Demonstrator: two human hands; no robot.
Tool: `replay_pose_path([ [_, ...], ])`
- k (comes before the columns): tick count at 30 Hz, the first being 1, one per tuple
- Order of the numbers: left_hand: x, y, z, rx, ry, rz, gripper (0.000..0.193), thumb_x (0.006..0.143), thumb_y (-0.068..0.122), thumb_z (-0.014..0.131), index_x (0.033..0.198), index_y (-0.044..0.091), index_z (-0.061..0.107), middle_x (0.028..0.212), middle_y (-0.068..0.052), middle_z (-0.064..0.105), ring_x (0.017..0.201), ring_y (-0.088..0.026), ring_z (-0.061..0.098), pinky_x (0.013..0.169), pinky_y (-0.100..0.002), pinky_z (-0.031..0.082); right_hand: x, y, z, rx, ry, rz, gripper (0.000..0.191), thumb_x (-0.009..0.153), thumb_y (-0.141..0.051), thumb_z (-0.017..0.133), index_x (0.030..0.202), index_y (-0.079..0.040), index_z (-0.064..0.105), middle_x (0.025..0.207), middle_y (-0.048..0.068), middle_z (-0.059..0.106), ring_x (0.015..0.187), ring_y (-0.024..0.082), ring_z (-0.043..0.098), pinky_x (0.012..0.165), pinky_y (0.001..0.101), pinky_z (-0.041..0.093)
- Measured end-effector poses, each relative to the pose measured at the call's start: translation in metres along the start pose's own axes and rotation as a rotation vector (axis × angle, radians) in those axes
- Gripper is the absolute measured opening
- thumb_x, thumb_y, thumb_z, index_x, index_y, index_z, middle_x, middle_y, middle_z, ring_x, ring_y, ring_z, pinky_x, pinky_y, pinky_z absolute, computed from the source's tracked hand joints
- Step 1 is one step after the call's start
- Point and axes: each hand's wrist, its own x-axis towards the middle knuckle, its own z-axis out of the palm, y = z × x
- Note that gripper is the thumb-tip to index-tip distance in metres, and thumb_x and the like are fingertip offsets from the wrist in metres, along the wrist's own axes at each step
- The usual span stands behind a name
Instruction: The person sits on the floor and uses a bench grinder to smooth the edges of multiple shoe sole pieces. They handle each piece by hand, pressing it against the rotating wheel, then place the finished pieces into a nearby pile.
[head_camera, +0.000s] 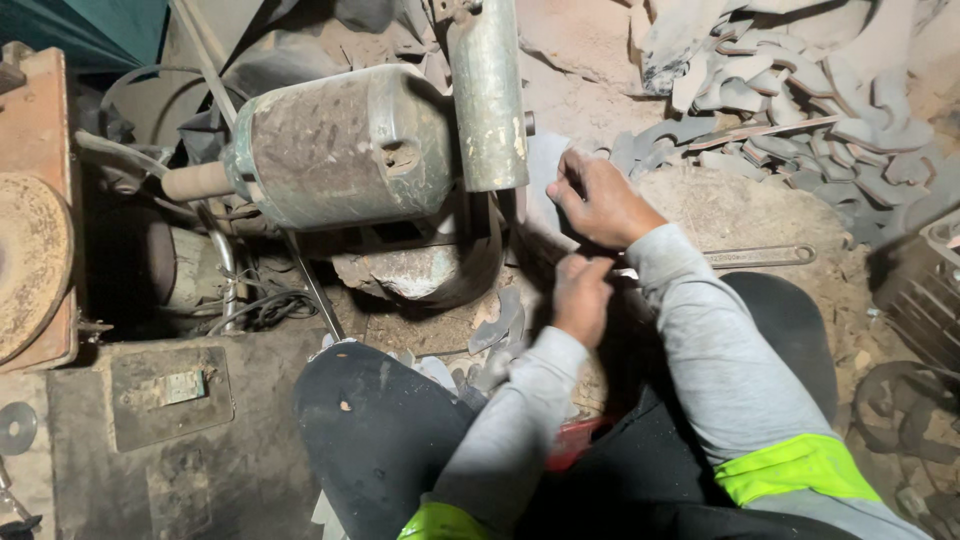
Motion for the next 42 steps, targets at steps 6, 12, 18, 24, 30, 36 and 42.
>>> replay_pose_path([
  [6, -0.040, 0.059, 0.051, -0.053, 0.064, -0.050, 0.017, 0.092, 0.015, 0.065, 0.094, -0.002, 0.067, 0.091, -0.021, 0.070, 0.080, -0.033, 0.066, 0.076, -0.046, 0.050, -0.023, -0.002, -0.055, 0.305, -0.856, 0.214, 0.033, 0.101, -0.034, 0.065, 0.094, -0.002, 0.068, 0.075, 0.006, 0.057, 0.073, 0.014, 0.050, 0.066, 0.0356, 0.045],
  [12, -0.020, 0.072, -0.022, 0.016, 0.020, -0.234, 0.024, 0.084, 0.012, 0.055, 0.102, 0.003, 0.068, 0.091, -0.016, 0.070, 0.077, -0.035, 0.066, 0.066, -0.046, 0.052, -0.029, -0.002, -0.064, 0.613, -0.400, 0.166, 0.041, 0.097, -0.037, 0.063, 0.118, -0.001, 0.067, 0.104, 0.001, 0.072, 0.095, 0.009, 0.063, 0.087, 0.0261, 0.052],
  [18, -0.005, 0.085, -0.072, 0.417, -0.099, 0.079, 0.015, 0.093, 0.012, 0.063, 0.100, -0.001, 0.067, 0.087, -0.018, 0.068, 0.082, -0.030, 0.064, 0.073, -0.045, 0.051, -0.027, 0.002, -0.059, 0.521, -0.414, 0.264, 0.043, 0.097, -0.041, 0.062, 0.111, 0.000, 0.070, 0.096, 0.004, 0.074, 0.089, 0.011, 0.067, 0.082, 0.0283, 0.055],
  [24, 0.009, 0.088, -0.061, -0.239, -0.320, -0.343, 0.022, 0.101, 0.021, 0.060, 0.109, 0.001, 0.067, 0.085, -0.008, 0.067, 0.069, -0.015, 0.060, 0.062, -0.031, 0.049, -0.016, -0.007, -0.025, 0.451, -0.186, 0.311, 0.031, 0.096, -0.031, 0.070, 0.101, -0.001, 0.068, 0.081, -0.002, 0.066, 0.073, 0.006, 0.057, 0.067, 0.0240, 0.047],
  [30, 0.022, 0.079, -0.064, -0.512, -0.325, -0.475, 0.021, 0.102, 0.020, 0.061, 0.099, 0.000, 0.065, 0.085, -0.007, 0.066, 0.072, -0.015, 0.061, 0.064, -0.029, 0.052, -0.006, -0.004, 0.002, 0.457, -0.023, 0.338, 0.021, 0.096, -0.025, 0.071, 0.095, -0.004, 0.065, 0.070, -0.008, 0.050, 0.063, 0.004, 0.040, 0.053, 0.0240, 0.033],
  [36, 0.045, 0.077, -0.069, -0.526, -0.350, -0.421, 0.023, 0.103, 0.022, 0.061, 0.098, 0.001, 0.066, 0.086, -0.006, 0.065, 0.076, -0.013, 0.059, 0.066, -0.028, 0.050, 0.012, 0.006, 0.009, 0.401, 0.074, 0.283, 0.024, 0.097, -0.027, 0.070, 0.094, -0.004, 0.064, 0.071, -0.008, 0.054, 0.064, 0.003, 0.043, 0.054, 0.0245, 0.036],
  [42, 0.058, 0.074, -0.069, -0.561, -0.337, -0.479, 0.018, 0.102, 0.023, 0.060, 0.101, 0.006, 0.064, 0.087, -0.004, 0.065, 0.078, -0.012, 0.059, 0.068, -0.027, 0.048, 0.023, 0.010, 0.011, 0.360, 0.110, 0.305, 0.026, 0.098, -0.028, 0.070, 0.092, -0.004, 0.062, 0.069, -0.006, 0.051, 0.063, 0.005, 0.041, 0.054, 0.0261, 0.035],
])
